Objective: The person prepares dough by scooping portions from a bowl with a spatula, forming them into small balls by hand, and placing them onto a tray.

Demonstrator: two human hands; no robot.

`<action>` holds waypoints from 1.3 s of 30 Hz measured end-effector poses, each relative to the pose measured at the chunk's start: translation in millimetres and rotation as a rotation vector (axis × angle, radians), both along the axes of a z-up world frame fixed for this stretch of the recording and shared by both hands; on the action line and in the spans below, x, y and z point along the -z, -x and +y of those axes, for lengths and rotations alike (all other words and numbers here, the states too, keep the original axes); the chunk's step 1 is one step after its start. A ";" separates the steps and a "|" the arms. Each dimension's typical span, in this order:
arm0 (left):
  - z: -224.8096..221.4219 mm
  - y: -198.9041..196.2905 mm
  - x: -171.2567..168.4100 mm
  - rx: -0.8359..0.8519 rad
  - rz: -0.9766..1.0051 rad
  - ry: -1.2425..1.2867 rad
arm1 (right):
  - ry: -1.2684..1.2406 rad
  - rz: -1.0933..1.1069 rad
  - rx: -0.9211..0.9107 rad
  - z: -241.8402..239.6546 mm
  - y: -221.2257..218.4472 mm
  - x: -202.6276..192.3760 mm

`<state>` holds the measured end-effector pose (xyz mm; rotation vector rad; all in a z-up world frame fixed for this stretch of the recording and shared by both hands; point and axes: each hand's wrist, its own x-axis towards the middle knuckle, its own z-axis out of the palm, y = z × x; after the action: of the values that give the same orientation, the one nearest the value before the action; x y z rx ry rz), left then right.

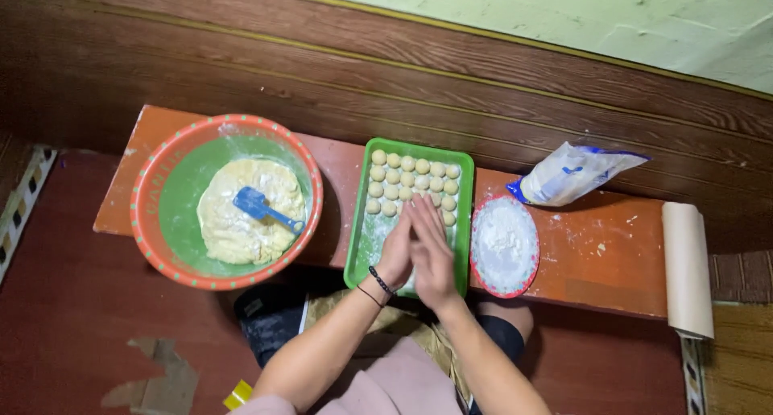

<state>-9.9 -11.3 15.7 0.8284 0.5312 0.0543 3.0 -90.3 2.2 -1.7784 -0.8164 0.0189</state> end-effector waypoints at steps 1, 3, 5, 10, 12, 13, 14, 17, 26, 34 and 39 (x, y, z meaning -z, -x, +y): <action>-0.7 4.5 -2.1 -0.012 0.005 0.004 | 0.004 0.005 -0.012 -1.8 1.2 -0.1; -1.0 11.5 -7.1 0.036 -0.420 -0.512 | -0.145 0.121 0.015 -3.8 1.1 -0.8; -6.3 7.8 21.1 0.083 -0.517 -0.854 | -0.254 0.209 0.028 -5.5 -1.8 -4.6; 9.2 -14.0 73.5 -0.019 -0.325 -1.268 | -0.590 0.456 0.055 16.0 -7.6 -19.6; 8.4 -13.6 86.2 0.021 -0.161 0.165 | -0.336 0.575 0.070 21.7 11.6 -22.1; 15.8 -0.4 66.7 0.004 -0.153 0.166 | -0.329 0.587 0.056 22.4 1.9 -4.9; 22.9 12.3 47.3 -0.057 -0.241 -0.029 | 0.010 0.303 0.040 23.4 -7.9 12.7; 62.9 34.2 43.9 -0.139 -0.278 -0.416 | 0.416 0.115 0.037 17.9 -54.1 106.6; 201.3 143.9 51.8 -0.252 0.154 -1.288 | 0.251 -0.153 -0.240 141.3 6.6 74.7; 236.1 174.3 71.5 0.235 0.552 -1.614 | 0.874 -0.450 -0.324 216.7 -4.1 121.6; 256.4 156.6 75.5 0.356 0.488 -1.554 | 0.422 -0.119 -0.258 171.1 -2.3 55.3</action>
<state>-166.5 245.1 -59.7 2.4866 0.7595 -0.0863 5.3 80.7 -53.0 -2.0677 -1.1912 0.2753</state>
